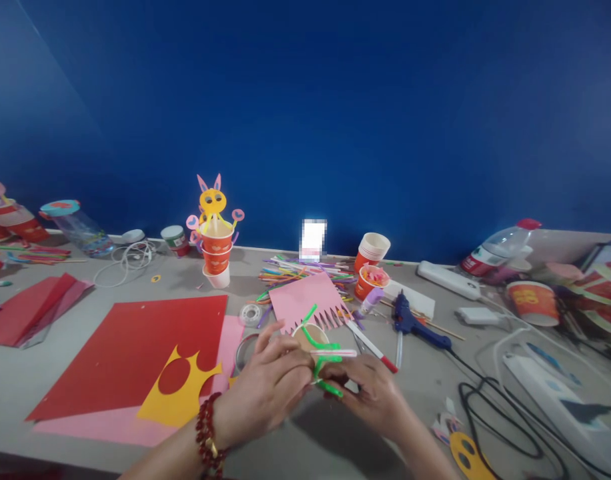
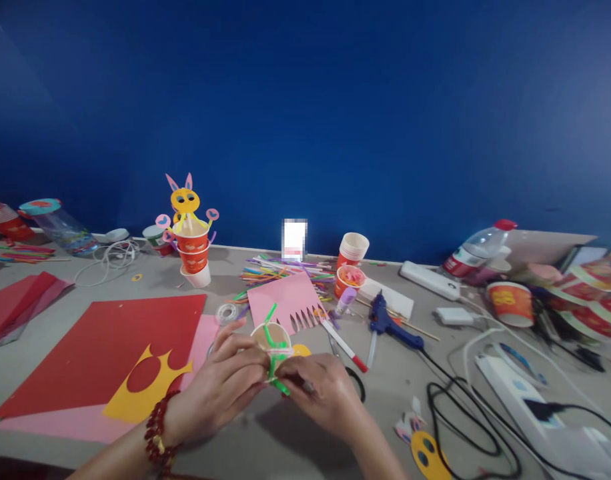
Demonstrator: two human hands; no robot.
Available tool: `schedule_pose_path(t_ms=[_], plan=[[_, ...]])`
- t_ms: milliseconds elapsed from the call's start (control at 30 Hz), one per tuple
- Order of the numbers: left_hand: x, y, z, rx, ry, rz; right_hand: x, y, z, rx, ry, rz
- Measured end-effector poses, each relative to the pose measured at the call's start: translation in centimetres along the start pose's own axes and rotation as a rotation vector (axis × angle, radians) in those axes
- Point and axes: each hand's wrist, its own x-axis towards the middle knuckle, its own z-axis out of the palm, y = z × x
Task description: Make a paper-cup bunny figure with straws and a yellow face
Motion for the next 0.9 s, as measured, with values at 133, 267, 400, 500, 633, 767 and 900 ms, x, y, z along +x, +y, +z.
schedule_pose_path(t_ms=[133,267,400,500,633,767,900], plan=[[0.1,-0.1,-0.2,0.023,0.016,-0.004,0.2,-0.3,-0.1,-0.022,0.05,-0.045],[-0.6,-0.5,-0.1,-0.097,0.084,-0.015,0.1,-0.4,-0.3,-0.039,0.028,-0.022],[-1.4,-1.2,0.1,-0.43,0.255,-0.213,-0.2,0.0,-0.3,0.01,0.015,0.044],[-1.4,-1.6,0.4,-0.738,0.351,-0.476,-0.3,0.4,-0.3,0.068,-0.003,0.09],[-1.0,-1.8,0.8,-0.971,0.336,-0.657,-0.3,0.8,-0.1,0.136,-0.018,0.134],[-0.8,-1.6,0.8,-1.022,0.354,-0.663,-0.3,0.8,0.1,0.186,0.034,0.171],[-1.3,-1.6,0.9,-1.011,0.323,-0.745,-0.4,0.8,0.4,0.248,0.056,0.185]])
